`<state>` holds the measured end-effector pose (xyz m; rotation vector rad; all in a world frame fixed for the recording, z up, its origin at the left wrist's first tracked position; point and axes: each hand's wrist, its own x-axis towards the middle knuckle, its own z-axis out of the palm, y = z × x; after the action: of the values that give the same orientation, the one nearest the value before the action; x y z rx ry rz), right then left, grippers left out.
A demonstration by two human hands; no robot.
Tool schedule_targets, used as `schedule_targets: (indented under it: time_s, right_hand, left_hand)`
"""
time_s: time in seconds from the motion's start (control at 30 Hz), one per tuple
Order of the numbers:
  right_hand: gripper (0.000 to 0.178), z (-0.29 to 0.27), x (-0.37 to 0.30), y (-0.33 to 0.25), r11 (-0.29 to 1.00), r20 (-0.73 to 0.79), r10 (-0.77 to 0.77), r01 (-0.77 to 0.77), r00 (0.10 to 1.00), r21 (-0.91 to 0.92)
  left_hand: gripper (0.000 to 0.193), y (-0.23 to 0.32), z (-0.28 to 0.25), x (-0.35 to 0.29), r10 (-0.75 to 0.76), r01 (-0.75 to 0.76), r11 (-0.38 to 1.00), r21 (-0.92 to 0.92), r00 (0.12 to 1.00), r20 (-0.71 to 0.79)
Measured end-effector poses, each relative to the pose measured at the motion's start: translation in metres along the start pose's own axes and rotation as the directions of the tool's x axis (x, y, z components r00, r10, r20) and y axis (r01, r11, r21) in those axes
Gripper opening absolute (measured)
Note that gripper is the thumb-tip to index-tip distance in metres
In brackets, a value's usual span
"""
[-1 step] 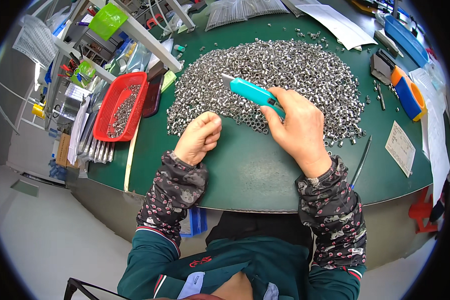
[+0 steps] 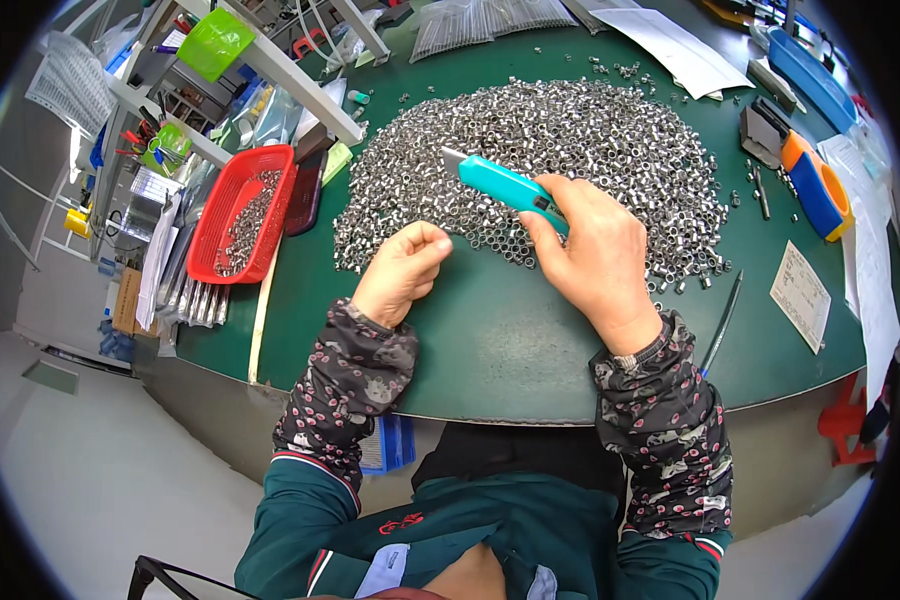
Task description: Inspecting and cleaning small metal components using a utility knife at a workbench.
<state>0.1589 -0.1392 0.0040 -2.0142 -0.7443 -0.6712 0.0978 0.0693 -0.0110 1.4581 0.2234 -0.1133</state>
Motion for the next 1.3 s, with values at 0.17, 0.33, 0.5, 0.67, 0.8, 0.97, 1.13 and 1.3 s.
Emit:
schedule_targets:
  time_s: [0.17,0.33,0.5,0.67,0.8,0.97,1.13,1.3]
  right_hand:
    - [0.022,0.000,0.000,0.001,1.000,-0.008,-0.014,0.014,1.000,-0.006]
    - [0.023,0.000,-0.002,-0.001,1.000,0.035,-0.021,0.021,0.999,-0.001]
    - [0.024,0.001,-0.003,-0.003,0.999,0.043,-0.038,0.038,0.998,0.006]
    - [0.025,0.002,-0.007,-0.003,0.999,0.107,-0.043,0.046,0.993,-0.027]
    - [0.024,0.005,-0.009,-0.009,0.997,0.214,-0.067,0.072,0.975,-0.017]
    - [0.022,0.009,-0.010,-0.014,0.998,0.366,-0.055,0.049,0.929,0.027]
    - [0.023,0.014,-0.017,-0.016,0.995,0.469,-0.046,-0.001,0.882,0.099]
    - [0.025,0.015,-0.020,-0.022,0.991,0.560,-0.024,-0.052,0.828,0.120]
  left_hand:
    - [0.008,-0.005,0.019,0.014,0.335,-0.161,0.595,0.788,0.940,-0.060]
    - [0.008,-0.008,0.027,0.019,0.409,-0.137,0.431,0.892,0.911,-0.058]
    - [0.008,-0.007,0.017,0.016,0.482,-0.260,0.496,0.829,0.876,-0.013]
    - [0.005,0.008,-0.013,-0.010,0.153,-0.166,0.976,-0.139,0.983,-0.099]
    - [0.002,0.001,-0.033,-0.023,0.202,-0.210,0.893,-0.398,0.977,-0.062]
    - [0.010,-0.012,-0.041,-0.025,0.269,-0.300,0.869,-0.392,0.954,-0.134]
    - [0.010,-0.019,-0.041,-0.026,0.241,-0.248,0.851,-0.462,0.967,-0.075]
    - [0.011,-0.021,-0.037,-0.029,0.252,-0.248,0.876,-0.415,0.967,-0.045]
